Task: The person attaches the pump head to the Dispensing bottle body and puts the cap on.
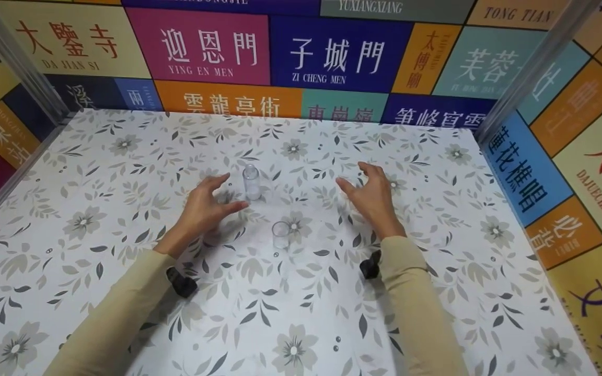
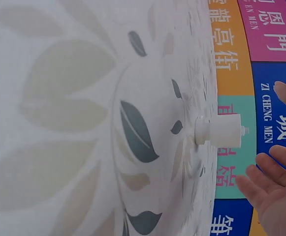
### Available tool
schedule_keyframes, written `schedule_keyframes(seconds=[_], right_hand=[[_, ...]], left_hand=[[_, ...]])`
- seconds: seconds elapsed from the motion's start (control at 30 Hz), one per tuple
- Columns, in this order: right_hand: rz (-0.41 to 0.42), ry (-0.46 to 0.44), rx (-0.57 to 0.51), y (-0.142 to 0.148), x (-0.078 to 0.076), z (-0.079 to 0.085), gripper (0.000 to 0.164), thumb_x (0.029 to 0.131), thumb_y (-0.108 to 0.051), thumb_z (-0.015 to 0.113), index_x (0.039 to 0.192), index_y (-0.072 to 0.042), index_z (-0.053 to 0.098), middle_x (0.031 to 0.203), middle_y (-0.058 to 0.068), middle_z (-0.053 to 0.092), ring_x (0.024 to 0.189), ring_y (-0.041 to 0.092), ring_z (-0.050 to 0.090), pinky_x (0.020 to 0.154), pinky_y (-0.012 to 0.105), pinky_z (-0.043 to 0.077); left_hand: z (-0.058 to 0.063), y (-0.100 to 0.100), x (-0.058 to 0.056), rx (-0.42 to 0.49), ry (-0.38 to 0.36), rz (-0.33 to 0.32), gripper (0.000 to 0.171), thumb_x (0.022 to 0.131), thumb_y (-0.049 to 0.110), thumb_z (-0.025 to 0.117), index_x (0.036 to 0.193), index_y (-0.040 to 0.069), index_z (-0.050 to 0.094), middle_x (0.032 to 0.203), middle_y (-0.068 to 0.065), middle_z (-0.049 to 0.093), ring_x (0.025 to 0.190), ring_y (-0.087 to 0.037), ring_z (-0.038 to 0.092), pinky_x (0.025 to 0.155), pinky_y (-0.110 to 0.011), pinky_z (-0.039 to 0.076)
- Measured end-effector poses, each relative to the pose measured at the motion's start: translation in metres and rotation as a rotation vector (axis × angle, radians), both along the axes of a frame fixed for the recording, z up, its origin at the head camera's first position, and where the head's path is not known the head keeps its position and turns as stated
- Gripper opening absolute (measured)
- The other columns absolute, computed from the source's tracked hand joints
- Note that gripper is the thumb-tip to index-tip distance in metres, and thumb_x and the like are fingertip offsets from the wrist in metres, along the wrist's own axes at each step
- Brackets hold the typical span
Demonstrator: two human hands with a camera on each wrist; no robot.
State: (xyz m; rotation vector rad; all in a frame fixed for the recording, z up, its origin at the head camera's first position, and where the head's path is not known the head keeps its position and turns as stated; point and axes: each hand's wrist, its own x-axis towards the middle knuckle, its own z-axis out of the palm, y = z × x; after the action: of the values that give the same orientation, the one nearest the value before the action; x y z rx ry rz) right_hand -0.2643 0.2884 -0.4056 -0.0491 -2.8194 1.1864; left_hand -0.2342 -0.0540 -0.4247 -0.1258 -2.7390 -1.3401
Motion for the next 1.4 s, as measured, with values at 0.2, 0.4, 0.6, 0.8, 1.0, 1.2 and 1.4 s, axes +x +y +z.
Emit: schedule_keyframes(seconds=[0.2,0.4,0.6,0.8,1.0,1.2,1.4], right_hand=[[-0.012,-0.037,-0.046,0.001,-0.002,-0.002,0.084,0.088,-0.053,0.07,0.15,-0.004,0.039,0.155,0.016,0.042,0.143,0.037,0.041,0.115,0.046,0.038],[-0.016,-0.091,-0.127,0.0,-0.004,-0.004,0.08,0.089,-0.045,0.072,0.149,-0.003,0.04,0.154,0.017,0.044,0.144,0.034,0.041,0.116,0.045,0.037],[-0.021,-0.124,-0.189,-0.004,-0.006,-0.007,0.076,0.091,-0.036,0.073,0.149,-0.002,0.04,0.155,0.017,0.044,0.145,0.033,0.039,0.119,0.043,0.033],[-0.015,-0.19,-0.245,-0.008,-0.004,-0.009,0.075,0.093,-0.029,0.071,0.152,-0.001,0.034,0.16,0.016,0.036,0.149,0.033,0.032,0.121,0.042,0.03],[-0.045,-0.215,-0.277,-0.009,-0.005,-0.012,0.075,0.093,-0.027,0.07,0.153,-0.003,0.032,0.16,0.016,0.035,0.149,0.032,0.032,0.12,0.042,0.031],[-0.058,-0.199,-0.286,-0.009,-0.006,-0.016,0.072,0.094,-0.022,0.069,0.153,-0.002,0.034,0.158,0.018,0.037,0.148,0.033,0.035,0.119,0.043,0.033],[-0.081,-0.197,-0.3,-0.011,-0.008,-0.018,0.07,0.093,-0.017,0.069,0.152,-0.002,0.035,0.158,0.018,0.038,0.147,0.034,0.036,0.118,0.043,0.034]], left_hand=[[-0.003,0.007,-0.004,0.169,-0.051,-0.011,0.079,0.082,0.026,0.083,0.146,-0.001,0.046,0.143,-0.023,0.054,0.135,-0.036,0.05,0.113,-0.042,0.04],[-0.007,0.014,-0.006,0.274,-0.094,-0.006,0.081,0.083,0.024,0.082,0.15,0.002,0.041,0.148,-0.021,0.05,0.138,-0.036,0.047,0.114,-0.044,0.039],[-0.01,0.023,-0.01,0.345,-0.107,0.019,0.079,0.082,0.022,0.082,0.148,0.005,0.042,0.147,-0.015,0.052,0.138,-0.034,0.047,0.113,-0.044,0.04],[-0.012,0.03,-0.014,0.404,-0.146,0.043,0.077,0.083,0.023,0.082,0.147,0.008,0.043,0.149,-0.011,0.05,0.14,-0.031,0.045,0.115,-0.041,0.038],[-0.013,0.033,-0.018,0.435,-0.132,0.057,0.075,0.083,0.02,0.082,0.146,0.007,0.045,0.15,-0.012,0.05,0.142,-0.03,0.044,0.116,-0.04,0.037],[-0.013,0.04,-0.023,0.477,-0.148,0.087,0.071,0.083,0.014,0.081,0.145,0.008,0.047,0.15,-0.012,0.049,0.142,-0.029,0.043,0.117,-0.04,0.036],[-0.012,0.047,-0.027,0.493,-0.154,0.096,0.071,0.082,0.01,0.081,0.145,0.009,0.048,0.149,-0.013,0.051,0.142,-0.028,0.044,0.118,-0.039,0.034]])
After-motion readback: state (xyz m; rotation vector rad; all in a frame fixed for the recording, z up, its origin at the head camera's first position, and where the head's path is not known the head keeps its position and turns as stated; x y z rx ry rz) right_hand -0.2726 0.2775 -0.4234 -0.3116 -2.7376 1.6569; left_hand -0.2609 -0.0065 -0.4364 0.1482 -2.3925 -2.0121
